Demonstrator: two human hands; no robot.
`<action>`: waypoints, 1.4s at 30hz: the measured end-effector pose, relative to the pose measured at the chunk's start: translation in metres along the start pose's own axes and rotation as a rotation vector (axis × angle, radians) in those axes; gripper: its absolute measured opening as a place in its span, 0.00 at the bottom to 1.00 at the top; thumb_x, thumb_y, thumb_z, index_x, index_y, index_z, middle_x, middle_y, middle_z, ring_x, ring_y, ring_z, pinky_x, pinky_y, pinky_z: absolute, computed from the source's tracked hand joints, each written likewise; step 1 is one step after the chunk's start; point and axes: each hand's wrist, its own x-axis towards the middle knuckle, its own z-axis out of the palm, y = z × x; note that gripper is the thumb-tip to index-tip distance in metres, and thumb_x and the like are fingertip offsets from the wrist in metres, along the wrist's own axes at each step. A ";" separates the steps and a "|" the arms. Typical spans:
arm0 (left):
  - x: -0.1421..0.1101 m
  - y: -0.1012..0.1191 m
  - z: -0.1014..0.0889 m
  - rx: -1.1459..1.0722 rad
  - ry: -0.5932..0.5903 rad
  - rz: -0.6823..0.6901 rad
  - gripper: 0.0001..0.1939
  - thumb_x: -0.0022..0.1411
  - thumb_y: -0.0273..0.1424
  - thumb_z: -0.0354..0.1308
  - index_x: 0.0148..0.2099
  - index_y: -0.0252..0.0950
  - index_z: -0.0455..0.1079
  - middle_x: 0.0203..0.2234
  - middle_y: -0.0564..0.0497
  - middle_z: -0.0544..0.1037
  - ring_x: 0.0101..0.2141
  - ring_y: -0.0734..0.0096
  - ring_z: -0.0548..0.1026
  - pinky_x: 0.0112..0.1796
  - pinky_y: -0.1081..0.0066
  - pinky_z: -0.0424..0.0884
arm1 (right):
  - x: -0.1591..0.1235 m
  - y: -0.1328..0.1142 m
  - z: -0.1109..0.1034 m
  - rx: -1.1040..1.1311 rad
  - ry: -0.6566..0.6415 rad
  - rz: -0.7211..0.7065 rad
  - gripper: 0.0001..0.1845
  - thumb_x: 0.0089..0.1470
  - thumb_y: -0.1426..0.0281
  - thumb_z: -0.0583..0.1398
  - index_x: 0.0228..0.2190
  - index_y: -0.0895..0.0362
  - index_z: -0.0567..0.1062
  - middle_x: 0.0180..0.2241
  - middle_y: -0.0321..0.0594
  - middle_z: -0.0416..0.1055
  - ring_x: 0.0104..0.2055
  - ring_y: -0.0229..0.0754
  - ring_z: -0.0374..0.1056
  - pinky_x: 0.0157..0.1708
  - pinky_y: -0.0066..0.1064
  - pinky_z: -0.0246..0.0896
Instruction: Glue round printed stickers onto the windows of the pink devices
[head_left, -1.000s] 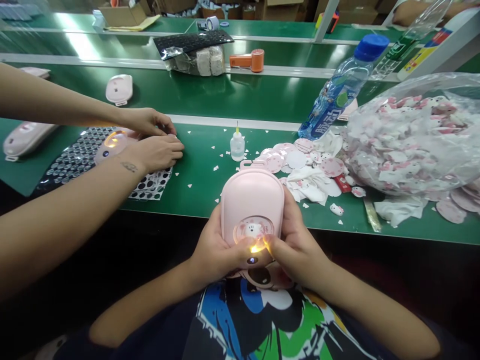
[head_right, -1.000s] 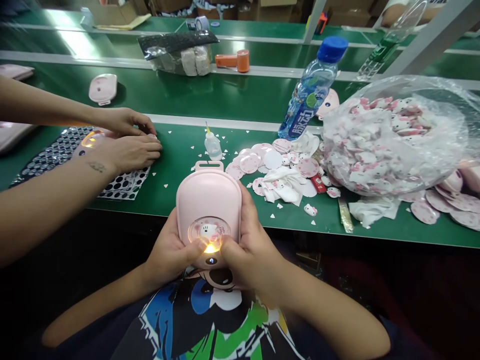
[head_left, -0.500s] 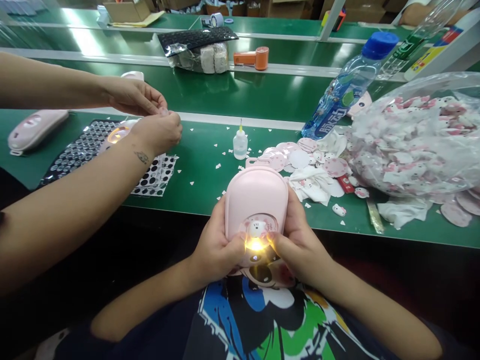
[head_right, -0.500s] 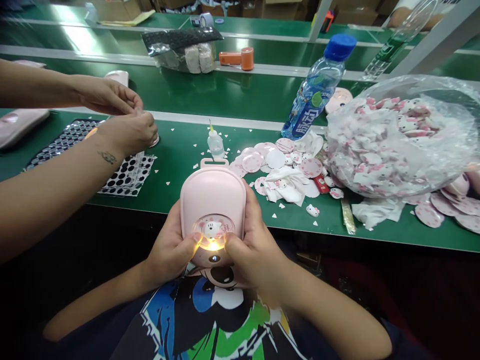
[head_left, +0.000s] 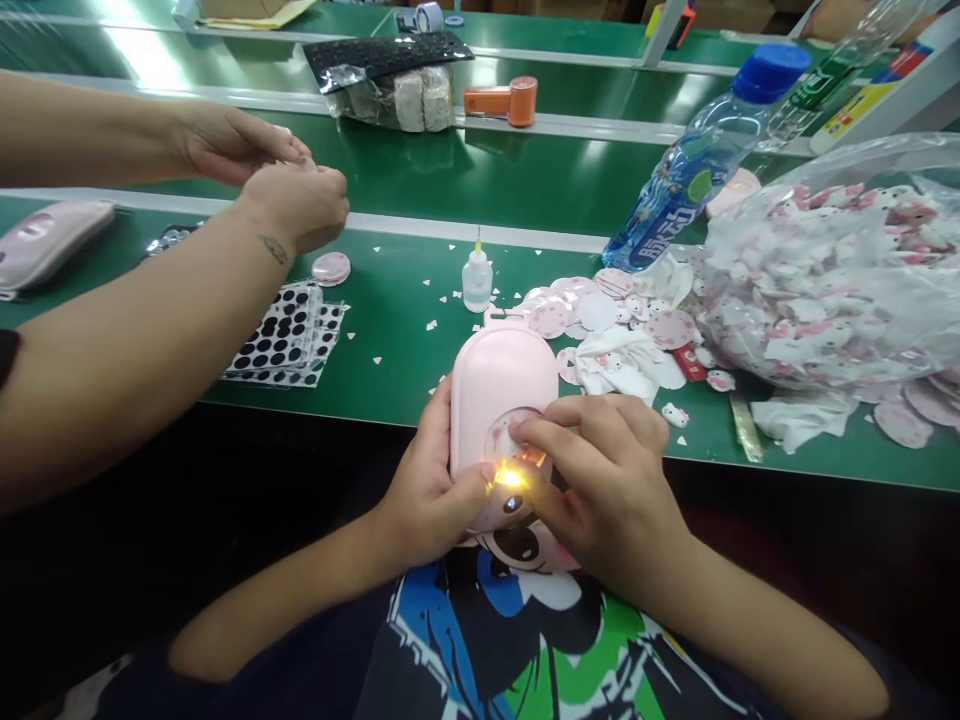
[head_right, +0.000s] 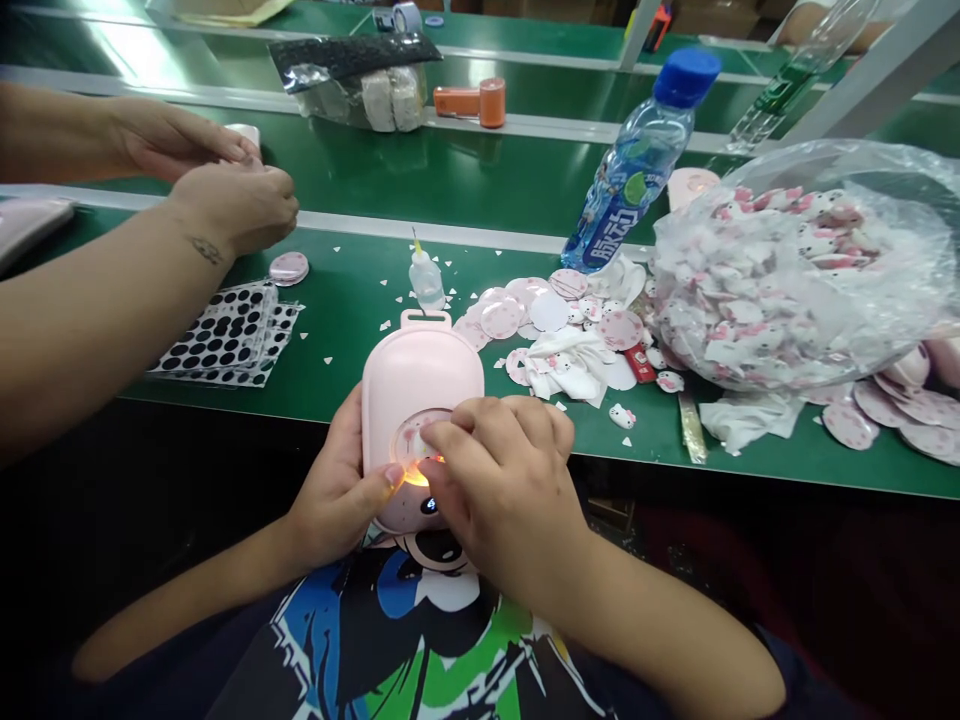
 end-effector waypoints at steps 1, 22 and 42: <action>0.000 0.000 0.000 0.022 -0.010 0.015 0.39 0.63 0.39 0.58 0.71 0.44 0.44 0.64 0.44 0.59 0.60 0.47 0.60 0.59 0.50 0.60 | 0.001 0.000 -0.001 0.003 -0.031 0.007 0.09 0.58 0.68 0.61 0.43 0.51 0.72 0.39 0.37 0.71 0.41 0.46 0.63 0.43 0.42 0.51; 0.000 0.010 -0.001 0.010 -0.154 0.042 0.39 0.62 0.34 0.59 0.70 0.49 0.47 0.59 0.49 0.68 0.52 0.53 0.69 0.50 0.61 0.69 | 0.004 -0.001 -0.004 0.042 -0.162 0.075 0.07 0.50 0.69 0.62 0.31 0.55 0.68 0.33 0.37 0.66 0.38 0.46 0.60 0.39 0.39 0.49; 0.007 -0.011 0.004 -0.489 0.118 -0.114 0.28 0.55 0.32 0.64 0.58 0.43 0.63 0.55 0.45 0.72 0.54 0.51 0.71 0.53 0.53 0.70 | 0.002 0.080 0.021 -0.148 -0.154 0.276 0.05 0.55 0.71 0.62 0.36 0.55 0.73 0.35 0.40 0.73 0.38 0.47 0.68 0.39 0.40 0.61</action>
